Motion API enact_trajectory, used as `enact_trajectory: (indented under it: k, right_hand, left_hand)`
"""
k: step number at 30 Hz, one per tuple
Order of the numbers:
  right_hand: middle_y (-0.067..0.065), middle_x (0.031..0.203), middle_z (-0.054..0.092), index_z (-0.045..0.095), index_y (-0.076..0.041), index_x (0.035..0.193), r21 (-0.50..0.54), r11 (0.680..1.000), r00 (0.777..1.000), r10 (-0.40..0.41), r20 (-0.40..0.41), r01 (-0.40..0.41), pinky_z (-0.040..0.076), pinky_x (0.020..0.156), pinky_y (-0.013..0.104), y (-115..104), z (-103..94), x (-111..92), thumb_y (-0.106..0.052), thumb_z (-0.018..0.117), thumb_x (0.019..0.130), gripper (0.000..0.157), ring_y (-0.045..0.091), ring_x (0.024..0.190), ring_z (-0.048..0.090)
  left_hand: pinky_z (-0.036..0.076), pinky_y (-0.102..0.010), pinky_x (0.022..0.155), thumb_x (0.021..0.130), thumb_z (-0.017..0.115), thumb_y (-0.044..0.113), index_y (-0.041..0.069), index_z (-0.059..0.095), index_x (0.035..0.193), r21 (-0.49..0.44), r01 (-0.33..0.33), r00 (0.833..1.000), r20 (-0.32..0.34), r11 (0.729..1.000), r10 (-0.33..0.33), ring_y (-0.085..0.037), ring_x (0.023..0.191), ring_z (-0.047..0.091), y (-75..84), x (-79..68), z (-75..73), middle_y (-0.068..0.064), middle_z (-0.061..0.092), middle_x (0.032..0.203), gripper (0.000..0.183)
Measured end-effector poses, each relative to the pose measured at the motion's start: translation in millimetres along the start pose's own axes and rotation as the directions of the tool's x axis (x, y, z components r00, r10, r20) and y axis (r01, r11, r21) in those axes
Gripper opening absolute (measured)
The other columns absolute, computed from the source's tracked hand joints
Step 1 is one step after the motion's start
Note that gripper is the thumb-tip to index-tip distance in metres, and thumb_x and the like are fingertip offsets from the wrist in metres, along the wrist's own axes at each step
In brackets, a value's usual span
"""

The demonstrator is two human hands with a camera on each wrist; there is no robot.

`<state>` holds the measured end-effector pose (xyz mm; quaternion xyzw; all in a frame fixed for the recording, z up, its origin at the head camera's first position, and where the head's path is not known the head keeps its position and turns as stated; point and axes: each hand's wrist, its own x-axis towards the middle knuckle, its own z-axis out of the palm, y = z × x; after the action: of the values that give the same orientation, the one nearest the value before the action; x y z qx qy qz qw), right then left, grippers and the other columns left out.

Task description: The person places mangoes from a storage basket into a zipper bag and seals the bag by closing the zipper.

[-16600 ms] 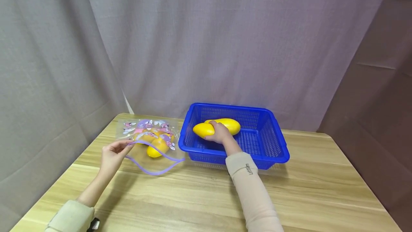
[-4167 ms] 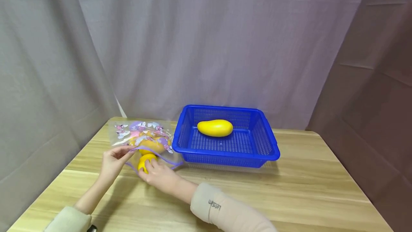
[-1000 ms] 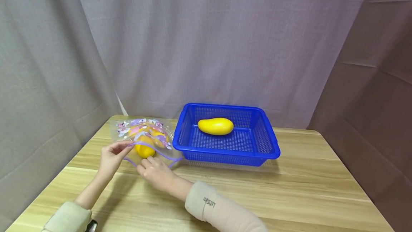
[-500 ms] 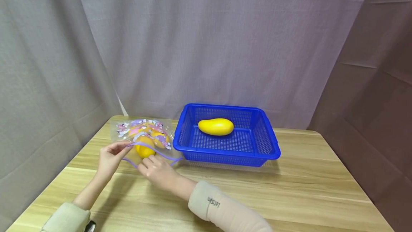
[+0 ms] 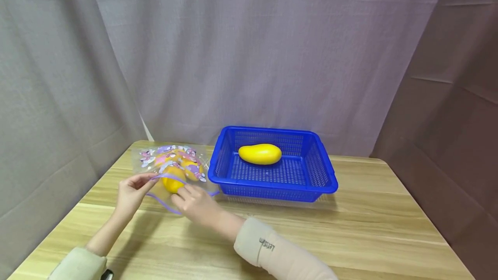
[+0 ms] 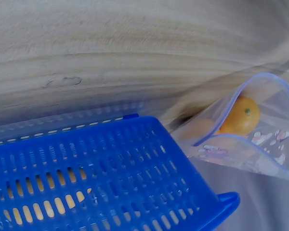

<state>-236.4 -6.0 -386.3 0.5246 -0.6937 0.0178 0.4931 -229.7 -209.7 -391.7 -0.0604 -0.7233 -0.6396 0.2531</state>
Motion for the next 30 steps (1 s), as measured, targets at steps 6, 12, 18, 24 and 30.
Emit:
enact_trajectory:
  k: [6, 12, 18, 24, 30]
  right_hand:
    - [-0.002, 0.081, 0.063, 0.065, -0.009, 0.084, 0.053, 0.999, 1.000, 0.009, -0.029, -0.008, 0.052, 0.069, 0.015, 8, -3.6, -3, -0.006, 0.060, 0.077, 0.010, 0.010, 0.074, 0.059]
    - [-0.001, 0.076, 0.060, 0.063, -0.009, 0.079, 0.044, 0.999, 0.997, 0.001, -0.072, 0.002, 0.052, 0.065, 0.016, 17, -7.5, -6, -0.005, 0.053, 0.079, 0.011, 0.010, 0.069, 0.058]
    - [-0.001, 0.077, 0.061, 0.063, -0.009, 0.080, 0.049, 0.998, 0.996, 0.029, -0.085, -0.025, 0.050, 0.060, 0.018, 27, -12.1, -13, -0.005, 0.056, 0.077, 0.009, 0.011, 0.068, 0.057]
    - [0.001, 0.076, 0.061, 0.063, -0.008, 0.080, 0.082, 0.995, 0.995, 0.062, -0.079, -0.056, 0.049, 0.058, 0.019, 37, -16.7, -20, -0.003, 0.058, 0.072, 0.010, 0.013, 0.066, 0.056]
    - [0.000, 0.075, 0.062, 0.065, -0.009, 0.081, 0.078, 0.995, 0.995, 0.075, -0.071, -0.069, 0.051, 0.060, 0.021, 49, -22.9, -27, -0.007, 0.051, 0.083, 0.013, 0.013, 0.067, 0.058]
  left_hand:
    - [0.052, -0.008, 0.062, 0.079, 0.063, -0.016, -0.022, 0.061, 0.091, -0.004, 0.011, 1.000, -0.006, 1.000, -0.011, 0.004, 0.064, 0.061, -1.3, -0.5, -0.4, 0.021, 0.066, 0.077, 0.014]
    - [0.053, -0.009, 0.063, 0.079, 0.065, -0.014, -0.021, 0.062, 0.090, -0.002, 0.018, 1.000, -0.006, 1.000, -0.018, 0.003, 0.065, 0.062, -0.9, -1.3, -1.2, 0.022, 0.066, 0.077, 0.014]
    - [0.053, -0.010, 0.063, 0.079, 0.067, -0.011, -0.018, 0.064, 0.090, -0.004, 0.007, 1.000, -0.007, 1.000, -0.007, 0.003, 0.066, 0.062, -2.7, -1.7, -1.8, 0.020, 0.067, 0.078, 0.014]
    - [0.054, -0.011, 0.063, 0.079, 0.068, -0.010, -0.013, 0.067, 0.088, 0.011, 0.025, 0.999, -0.021, 1.000, -0.024, 0.002, 0.066, 0.063, -2.0, -1.2, -1.1, 0.014, 0.070, 0.080, 0.010]
    - [0.052, -0.008, 0.061, 0.079, 0.066, -0.013, -0.018, 0.064, 0.091, 0.019, 0.048, 0.999, -0.017, 0.999, -0.047, 0.004, 0.063, 0.061, 1.9, 0.1, 0.3, 0.022, 0.066, 0.076, 0.014]
